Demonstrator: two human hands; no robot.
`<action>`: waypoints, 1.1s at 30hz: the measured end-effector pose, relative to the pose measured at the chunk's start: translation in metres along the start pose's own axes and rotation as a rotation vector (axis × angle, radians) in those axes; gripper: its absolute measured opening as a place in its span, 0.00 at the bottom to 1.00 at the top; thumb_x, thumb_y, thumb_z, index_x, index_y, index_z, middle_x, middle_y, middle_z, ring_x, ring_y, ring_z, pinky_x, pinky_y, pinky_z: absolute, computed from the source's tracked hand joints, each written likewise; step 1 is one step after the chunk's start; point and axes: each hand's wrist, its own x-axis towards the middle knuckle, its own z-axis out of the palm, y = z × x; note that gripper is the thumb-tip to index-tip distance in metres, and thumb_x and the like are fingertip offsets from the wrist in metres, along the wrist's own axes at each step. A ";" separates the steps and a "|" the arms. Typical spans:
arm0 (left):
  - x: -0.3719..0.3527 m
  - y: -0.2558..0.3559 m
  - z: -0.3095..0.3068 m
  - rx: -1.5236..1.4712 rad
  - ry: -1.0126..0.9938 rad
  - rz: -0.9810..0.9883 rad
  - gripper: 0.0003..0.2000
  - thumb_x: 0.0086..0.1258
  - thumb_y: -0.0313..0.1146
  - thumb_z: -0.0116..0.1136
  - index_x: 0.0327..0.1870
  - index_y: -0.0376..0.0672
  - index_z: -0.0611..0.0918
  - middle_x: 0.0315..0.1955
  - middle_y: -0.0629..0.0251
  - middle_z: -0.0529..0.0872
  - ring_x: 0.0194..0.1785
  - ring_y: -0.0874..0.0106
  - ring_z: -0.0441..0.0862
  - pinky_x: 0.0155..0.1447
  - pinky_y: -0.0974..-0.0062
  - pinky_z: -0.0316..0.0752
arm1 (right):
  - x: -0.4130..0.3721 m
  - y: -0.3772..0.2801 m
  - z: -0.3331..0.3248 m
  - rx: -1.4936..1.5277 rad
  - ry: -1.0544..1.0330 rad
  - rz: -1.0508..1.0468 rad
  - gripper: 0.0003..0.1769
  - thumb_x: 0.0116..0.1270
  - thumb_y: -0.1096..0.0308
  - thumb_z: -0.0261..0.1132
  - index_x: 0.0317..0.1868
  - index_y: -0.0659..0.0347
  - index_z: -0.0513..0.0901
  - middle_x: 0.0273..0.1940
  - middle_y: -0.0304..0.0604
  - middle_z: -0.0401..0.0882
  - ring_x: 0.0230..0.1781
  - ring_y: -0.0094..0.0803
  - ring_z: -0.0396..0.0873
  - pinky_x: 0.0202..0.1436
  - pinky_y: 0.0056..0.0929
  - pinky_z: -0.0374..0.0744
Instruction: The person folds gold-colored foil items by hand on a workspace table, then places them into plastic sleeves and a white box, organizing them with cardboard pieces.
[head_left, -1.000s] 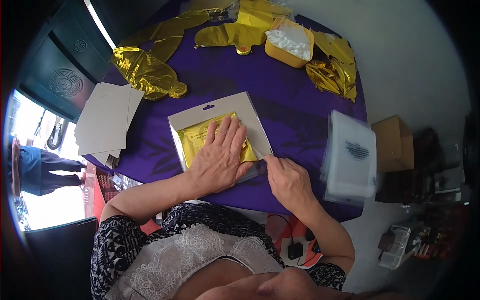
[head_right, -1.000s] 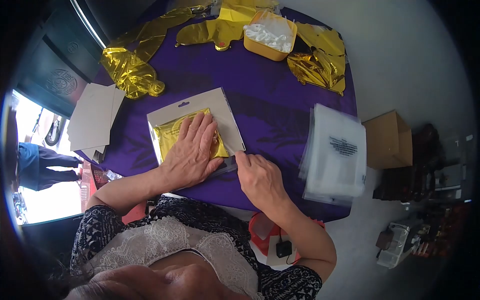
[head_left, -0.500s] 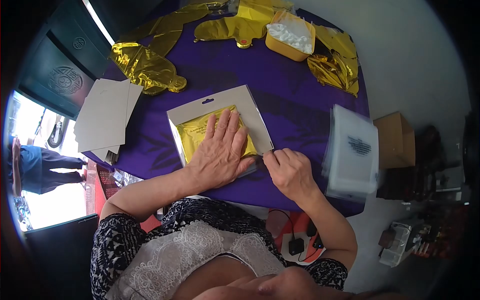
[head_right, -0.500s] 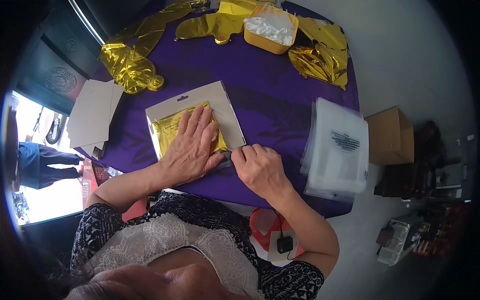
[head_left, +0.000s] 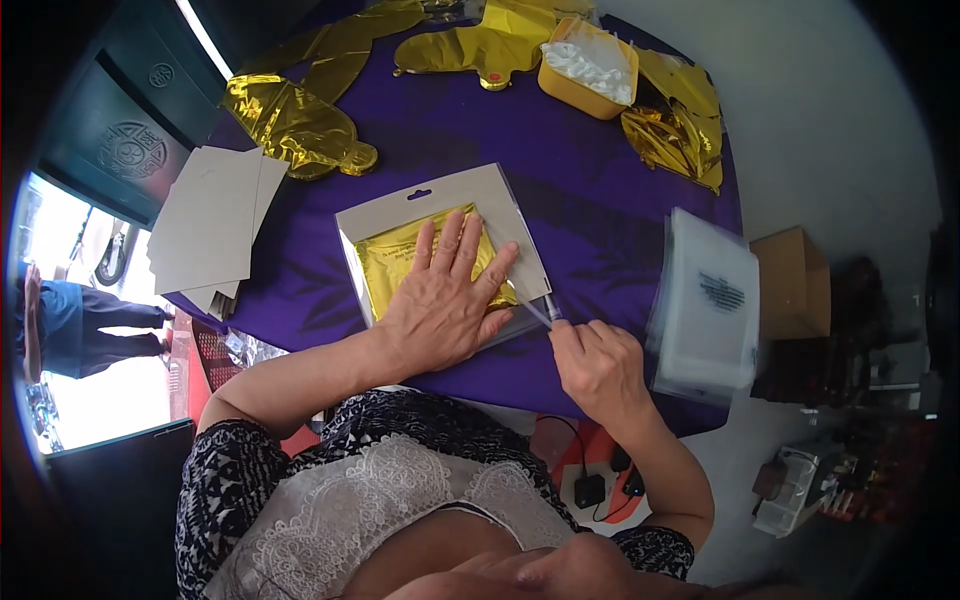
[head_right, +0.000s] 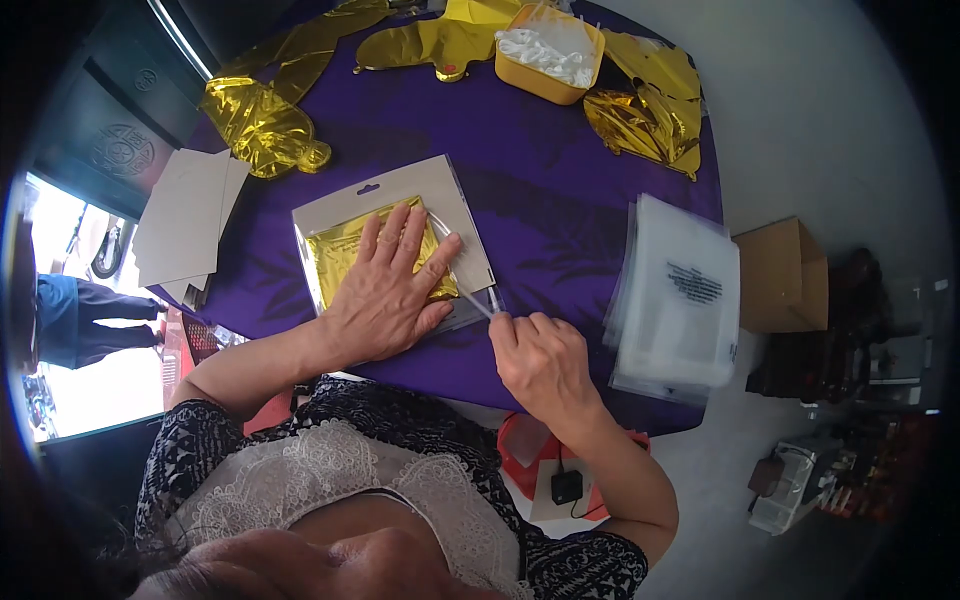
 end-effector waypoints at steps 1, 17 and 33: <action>0.000 0.000 -0.001 0.000 -0.001 -0.001 0.37 0.74 0.57 0.51 0.77 0.43 0.64 0.71 0.32 0.62 0.78 0.39 0.54 0.79 0.41 0.46 | -0.002 -0.002 -0.001 0.005 -0.013 0.020 0.06 0.53 0.76 0.66 0.29 0.61 0.76 0.18 0.36 0.69 0.21 0.27 0.74 0.23 0.27 0.74; -0.002 -0.001 -0.001 0.008 -0.003 0.013 0.38 0.76 0.62 0.42 0.78 0.41 0.63 0.71 0.30 0.62 0.77 0.36 0.55 0.79 0.39 0.46 | 0.022 -0.019 0.002 0.406 -0.053 0.252 0.09 0.64 0.79 0.63 0.45 0.67 0.77 0.30 0.51 0.78 0.34 0.44 0.81 0.39 0.38 0.81; -0.002 -0.002 -0.001 0.035 -0.011 0.015 0.42 0.74 0.68 0.39 0.77 0.41 0.63 0.71 0.31 0.62 0.77 0.36 0.55 0.78 0.38 0.48 | 0.037 0.002 0.021 0.294 -0.038 0.481 0.23 0.51 0.70 0.80 0.41 0.62 0.74 0.40 0.47 0.71 0.45 0.47 0.75 0.47 0.41 0.75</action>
